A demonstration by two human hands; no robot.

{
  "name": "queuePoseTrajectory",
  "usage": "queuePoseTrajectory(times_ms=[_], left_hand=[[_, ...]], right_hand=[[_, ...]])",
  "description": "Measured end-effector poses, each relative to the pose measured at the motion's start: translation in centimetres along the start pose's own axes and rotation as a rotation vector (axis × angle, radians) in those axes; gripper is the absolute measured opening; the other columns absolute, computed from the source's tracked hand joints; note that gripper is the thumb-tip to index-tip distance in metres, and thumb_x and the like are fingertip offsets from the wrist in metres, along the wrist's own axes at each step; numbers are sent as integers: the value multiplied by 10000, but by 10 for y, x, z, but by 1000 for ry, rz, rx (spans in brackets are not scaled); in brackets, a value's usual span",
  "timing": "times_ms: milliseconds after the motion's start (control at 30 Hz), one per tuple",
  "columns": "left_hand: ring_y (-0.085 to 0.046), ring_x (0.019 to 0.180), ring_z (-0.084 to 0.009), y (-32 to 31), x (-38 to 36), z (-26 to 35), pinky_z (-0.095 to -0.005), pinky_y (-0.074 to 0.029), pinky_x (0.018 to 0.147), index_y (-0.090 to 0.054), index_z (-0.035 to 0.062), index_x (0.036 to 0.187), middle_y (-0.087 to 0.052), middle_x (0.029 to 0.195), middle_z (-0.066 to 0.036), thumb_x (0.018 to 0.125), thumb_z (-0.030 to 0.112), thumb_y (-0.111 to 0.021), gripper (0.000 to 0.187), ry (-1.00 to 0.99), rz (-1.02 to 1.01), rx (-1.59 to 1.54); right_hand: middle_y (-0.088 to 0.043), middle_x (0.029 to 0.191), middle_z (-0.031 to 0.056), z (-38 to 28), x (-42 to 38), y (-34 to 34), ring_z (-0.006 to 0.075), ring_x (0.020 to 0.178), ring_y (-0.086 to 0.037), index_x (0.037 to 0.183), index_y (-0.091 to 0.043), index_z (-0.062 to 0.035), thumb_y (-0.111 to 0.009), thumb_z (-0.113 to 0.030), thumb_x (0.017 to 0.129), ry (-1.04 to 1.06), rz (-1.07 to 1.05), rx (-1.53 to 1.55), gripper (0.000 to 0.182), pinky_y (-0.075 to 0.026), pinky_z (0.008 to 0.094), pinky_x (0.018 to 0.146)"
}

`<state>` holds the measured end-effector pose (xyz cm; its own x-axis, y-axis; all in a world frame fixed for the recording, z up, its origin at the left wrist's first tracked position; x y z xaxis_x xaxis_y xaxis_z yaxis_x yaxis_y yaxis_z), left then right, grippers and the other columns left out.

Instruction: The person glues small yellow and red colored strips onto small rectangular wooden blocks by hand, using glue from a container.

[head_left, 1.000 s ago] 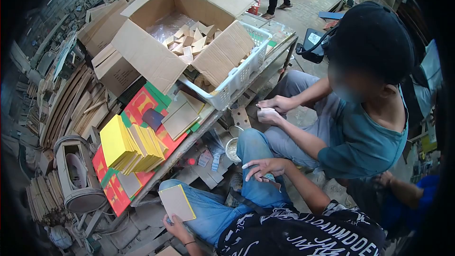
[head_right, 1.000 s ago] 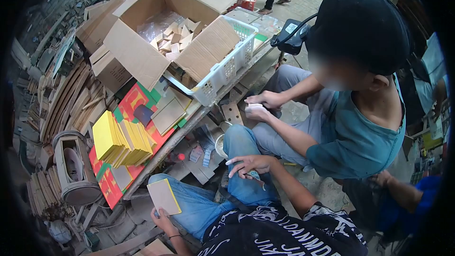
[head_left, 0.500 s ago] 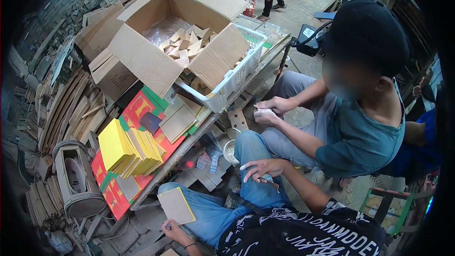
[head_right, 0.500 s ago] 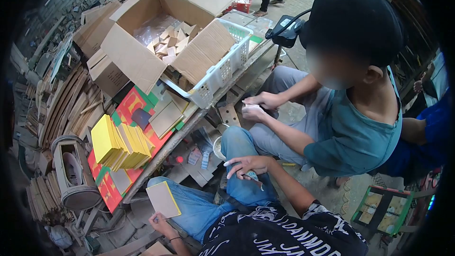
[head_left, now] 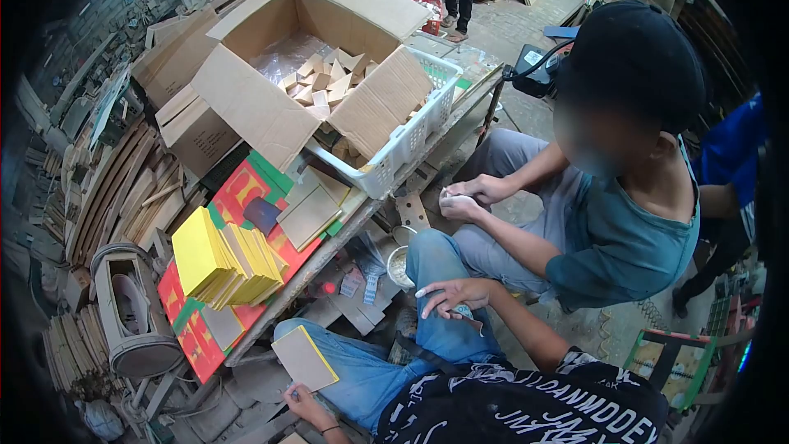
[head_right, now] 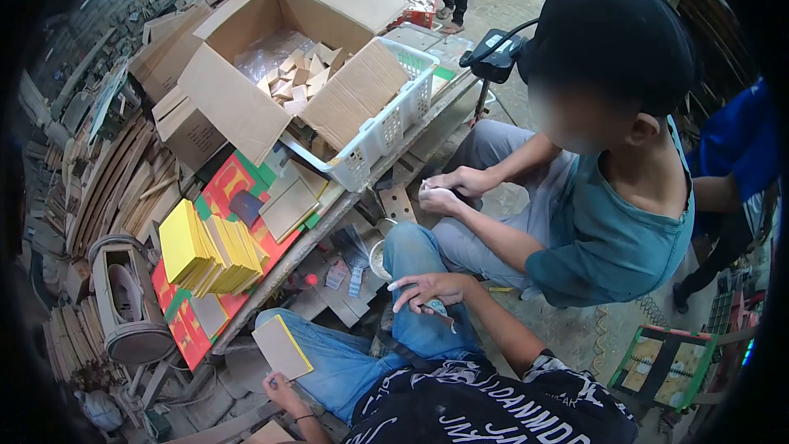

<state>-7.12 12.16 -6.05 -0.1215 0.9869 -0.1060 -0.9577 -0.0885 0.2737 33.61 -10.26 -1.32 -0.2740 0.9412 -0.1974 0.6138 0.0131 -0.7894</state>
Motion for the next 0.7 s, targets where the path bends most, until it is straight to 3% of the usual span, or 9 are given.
queuePoseTrajectory(times_ms=[133, 433, 500, 700], left_hand=[[-521, 670, -118, -7, -16, 30, -260, -421, 562, -531, 21, 953, -559, 810, -52, 923, 71, -550, 62, 17, 10, 35], [-518, 693, -128, -7, -13, 27, -263, -416, 569, -508, 29, 923, -563, 831, -60, 927, 65, -524, 39, -28, -22, 36], [-512, 685, -126, -7, -13, 28, -260, -408, 562, -512, 30, 930, -563, 831, -60, 921, 54, -522, 28, -30, -22, 33], [-499, 673, -125, -4, -12, 23, -255, -396, 555, -532, 36, 955, -567, 853, -63, 901, 23, -515, 58, 17, -13, 30]], right_hand=[[-545, 1278, 217, 1, 0, 2, 140, 821, -588, 1454, -281, -68, -600, 7, 903, -1, -1, -2, 641, -526, 213, 605], [-536, 1279, 244, 1, 0, 2, 150, 812, -593, 1433, -287, -57, -602, -8, 911, 5, 3, 5, 612, -532, 230, 598], [-549, 1269, 201, 3, 0, 3, 139, 816, -599, 1451, -283, -70, -610, 2, 901, -18, 19, 15, 644, -534, 213, 595], [-549, 1268, 203, 2, 0, 2, 141, 826, -595, 1449, -280, -70, -610, 10, 896, -16, 10, 18, 649, -532, 215, 595]])
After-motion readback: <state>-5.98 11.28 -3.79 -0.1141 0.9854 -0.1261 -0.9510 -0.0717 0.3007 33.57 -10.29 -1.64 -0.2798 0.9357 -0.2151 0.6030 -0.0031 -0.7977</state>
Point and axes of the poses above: each hand's wrist, its own x-axis towards the middle knuckle, its own y-axis out of the back of the hand, z = x × y, the point moved 10 cm from there along x, towards the middle knuckle
